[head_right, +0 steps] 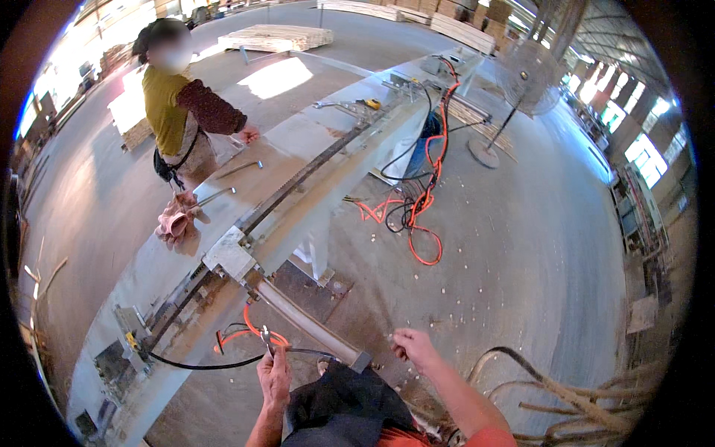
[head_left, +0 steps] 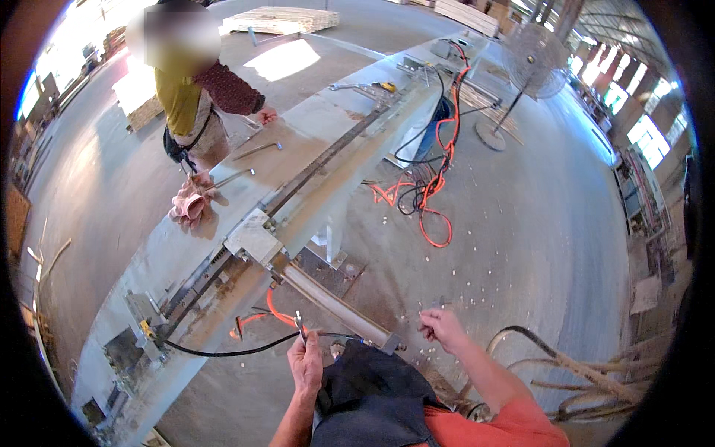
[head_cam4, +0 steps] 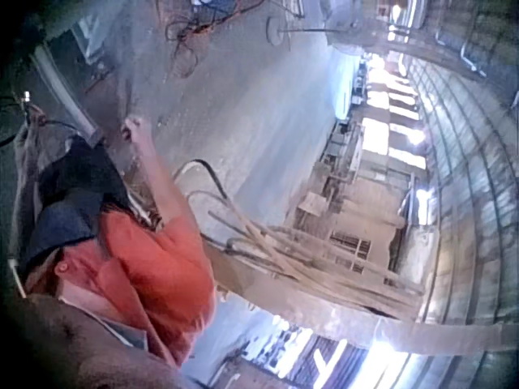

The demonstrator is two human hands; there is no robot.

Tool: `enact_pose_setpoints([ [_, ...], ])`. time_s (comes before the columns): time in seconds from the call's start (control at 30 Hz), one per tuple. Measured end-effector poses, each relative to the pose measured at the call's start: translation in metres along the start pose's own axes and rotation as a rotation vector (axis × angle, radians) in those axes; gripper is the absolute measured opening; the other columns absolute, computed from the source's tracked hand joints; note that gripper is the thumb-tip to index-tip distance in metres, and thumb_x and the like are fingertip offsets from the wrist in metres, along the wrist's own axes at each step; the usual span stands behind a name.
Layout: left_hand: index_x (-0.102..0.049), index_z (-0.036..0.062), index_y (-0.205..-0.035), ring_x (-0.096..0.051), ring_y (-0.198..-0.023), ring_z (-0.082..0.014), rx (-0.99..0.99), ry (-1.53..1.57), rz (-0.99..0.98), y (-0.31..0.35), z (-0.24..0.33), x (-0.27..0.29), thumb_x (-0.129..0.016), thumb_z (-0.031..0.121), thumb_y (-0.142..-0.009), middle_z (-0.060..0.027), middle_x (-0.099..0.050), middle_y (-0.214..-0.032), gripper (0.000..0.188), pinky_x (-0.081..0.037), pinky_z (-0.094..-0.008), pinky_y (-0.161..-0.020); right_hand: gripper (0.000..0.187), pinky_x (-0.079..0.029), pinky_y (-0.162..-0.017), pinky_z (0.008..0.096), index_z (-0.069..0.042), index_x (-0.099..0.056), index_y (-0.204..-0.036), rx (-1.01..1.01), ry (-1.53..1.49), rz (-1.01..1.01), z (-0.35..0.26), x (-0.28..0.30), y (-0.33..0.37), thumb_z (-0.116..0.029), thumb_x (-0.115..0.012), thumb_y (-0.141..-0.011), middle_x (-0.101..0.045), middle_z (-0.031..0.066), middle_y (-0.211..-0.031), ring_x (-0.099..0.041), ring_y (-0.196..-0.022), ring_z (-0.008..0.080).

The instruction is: The person assembles a metal machinery component by measuring parts with a tape measure, aligning a metal block, and tightening several screws and bolts using a wrench and a hex key.

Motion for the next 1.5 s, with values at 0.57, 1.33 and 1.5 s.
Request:
enact_pose_setpoints([
  [0.57, -0.068, 0.001, -0.095, -0.052, -0.073, -0.0114, -0.022, -0.325, 0.762, -0.008, -0.022, -0.07, -0.073, 0.017, -0.091, -0.0023, -0.062, -0.08, 0.017, -0.043, -0.0306, -0.062, 0.045, -0.051, -0.05, 0.0333, -0.003, -0.061, -0.092, 0.411, -0.147, 0.151, -0.393, 0.193, -0.484, -0.046, -0.052, -0.101, -0.063, 0.0102, -0.074, -0.06, -0.058, 0.0178],
  [1.33, -0.069, -0.0041, -0.122, -0.059, -0.088, -0.0158, 0.016, -0.726, 0.978, -0.04, 0.026, -0.154, -0.067, 0.017, -0.096, -0.0067, -0.07, -0.103, 0.033, -0.05, -0.031, -0.077, 0.024, -0.027, -0.038, 0.0268, -0.013, -0.043, -0.083, 0.521, -0.66, -0.077, -0.658, 0.21, -0.666, -0.023, -0.049, -0.104, -0.04, -0.0027, -0.059, -0.036, -0.041, 0.0099],
  [1.5, -0.069, 0.0028, -0.12, -0.057, -0.078, -0.0152, -0.027, -1.126, 0.856, -0.031, 0.022, -0.138, -0.07, 0.022, -0.092, -0.006, -0.069, -0.095, 0.034, -0.048, -0.0307, -0.069, 0.028, -0.031, -0.04, 0.0291, -0.01, -0.049, -0.081, 0.914, -0.491, -0.182, -0.752, 0.187, -0.555, -0.025, -0.05, -0.105, -0.048, -0.0004, -0.061, -0.043, -0.046, 0.011],
])
Point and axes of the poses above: each hand's wrist, its own y-axis away from the middle knuckle, its own x-axis out of the back of the hand, z = x × y, the point moved 9 cm from there along -y, towards the middle knuckle
